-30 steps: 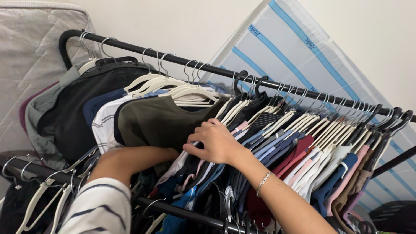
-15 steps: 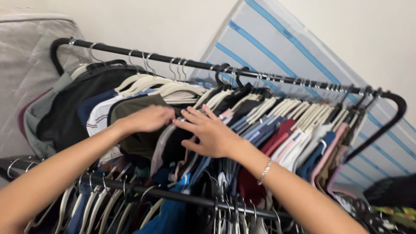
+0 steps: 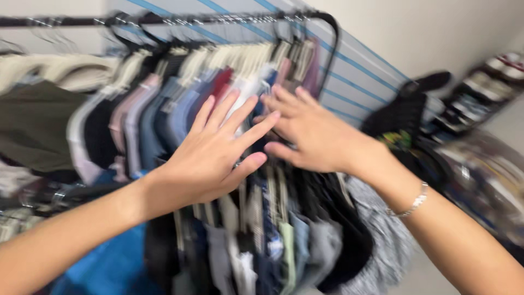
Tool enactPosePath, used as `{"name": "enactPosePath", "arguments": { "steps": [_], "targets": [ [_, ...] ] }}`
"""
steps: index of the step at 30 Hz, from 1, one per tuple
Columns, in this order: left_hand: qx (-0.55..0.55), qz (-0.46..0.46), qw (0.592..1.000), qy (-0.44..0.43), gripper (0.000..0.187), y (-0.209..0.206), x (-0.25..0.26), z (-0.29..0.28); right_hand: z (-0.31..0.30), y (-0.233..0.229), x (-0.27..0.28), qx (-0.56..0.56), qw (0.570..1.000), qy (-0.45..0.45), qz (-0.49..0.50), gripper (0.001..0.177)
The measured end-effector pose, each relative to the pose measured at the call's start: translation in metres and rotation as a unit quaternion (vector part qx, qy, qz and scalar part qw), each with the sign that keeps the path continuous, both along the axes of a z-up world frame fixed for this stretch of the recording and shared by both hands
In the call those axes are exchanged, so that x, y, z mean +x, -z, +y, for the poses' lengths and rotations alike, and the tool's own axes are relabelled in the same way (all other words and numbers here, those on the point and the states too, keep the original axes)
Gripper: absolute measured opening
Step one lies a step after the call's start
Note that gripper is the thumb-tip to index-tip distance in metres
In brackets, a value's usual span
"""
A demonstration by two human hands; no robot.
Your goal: The person picks up various garments from a pile on a chair, places them on hangers, and hangs them on a clothing rack. The items include a grey t-shirt, a yellow top, a black top, and an olive green top.
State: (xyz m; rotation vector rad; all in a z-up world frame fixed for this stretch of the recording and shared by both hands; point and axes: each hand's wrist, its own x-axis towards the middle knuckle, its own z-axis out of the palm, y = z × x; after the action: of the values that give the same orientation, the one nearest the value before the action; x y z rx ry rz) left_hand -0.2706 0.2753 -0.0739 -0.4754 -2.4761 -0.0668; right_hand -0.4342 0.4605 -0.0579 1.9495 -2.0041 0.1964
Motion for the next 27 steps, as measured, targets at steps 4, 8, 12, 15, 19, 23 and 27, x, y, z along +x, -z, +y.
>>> {"name": "enactPosePath", "arguments": {
  "steps": [4, 8, 12, 15, 19, 23, 27],
  "targets": [
    [0.012, 0.022, 0.996, 0.088, 0.063, 0.011, -0.041, 0.136, 0.17, 0.006, 0.002, -0.018, 0.993, 0.099, -0.054, 0.059],
    [0.017, 0.055, 0.982, 0.182, 0.059, 0.035, -0.085, 0.261, 0.313, 0.033, 0.003, -0.029, 0.976, 0.173, -0.131, 0.058],
    [-0.024, 0.013, 0.975, 0.218, 0.059, 0.064, -0.143, 0.356, 0.418, 0.079, -0.002, -0.068, 0.943, 0.254, -0.201, 0.055],
    [-0.097, -0.064, 0.975, 0.191, 0.059, 0.082, -0.196, 0.411, 0.469, 0.11, -0.019, -0.087, 0.92, 0.304, -0.23, 0.052],
    [-0.183, -0.288, 0.935, 0.094, 0.062, 0.11, -0.283, 0.471, 0.507, 0.161, -0.063, -0.126, 0.897, 0.328, -0.266, 0.047],
    [-0.154, -0.416, 0.896, 0.015, 0.056, 0.144, -0.405, 0.523, 0.513, 0.214, -0.13, -0.187, 0.888, 0.322, -0.268, 0.044],
    [0.144, -0.348, 0.924, 0.062, 0.051, 0.243, -0.5, 0.537, 0.512, 0.266, -0.188, -0.284, 0.852, 0.334, -0.286, 0.031]
  ]
}}
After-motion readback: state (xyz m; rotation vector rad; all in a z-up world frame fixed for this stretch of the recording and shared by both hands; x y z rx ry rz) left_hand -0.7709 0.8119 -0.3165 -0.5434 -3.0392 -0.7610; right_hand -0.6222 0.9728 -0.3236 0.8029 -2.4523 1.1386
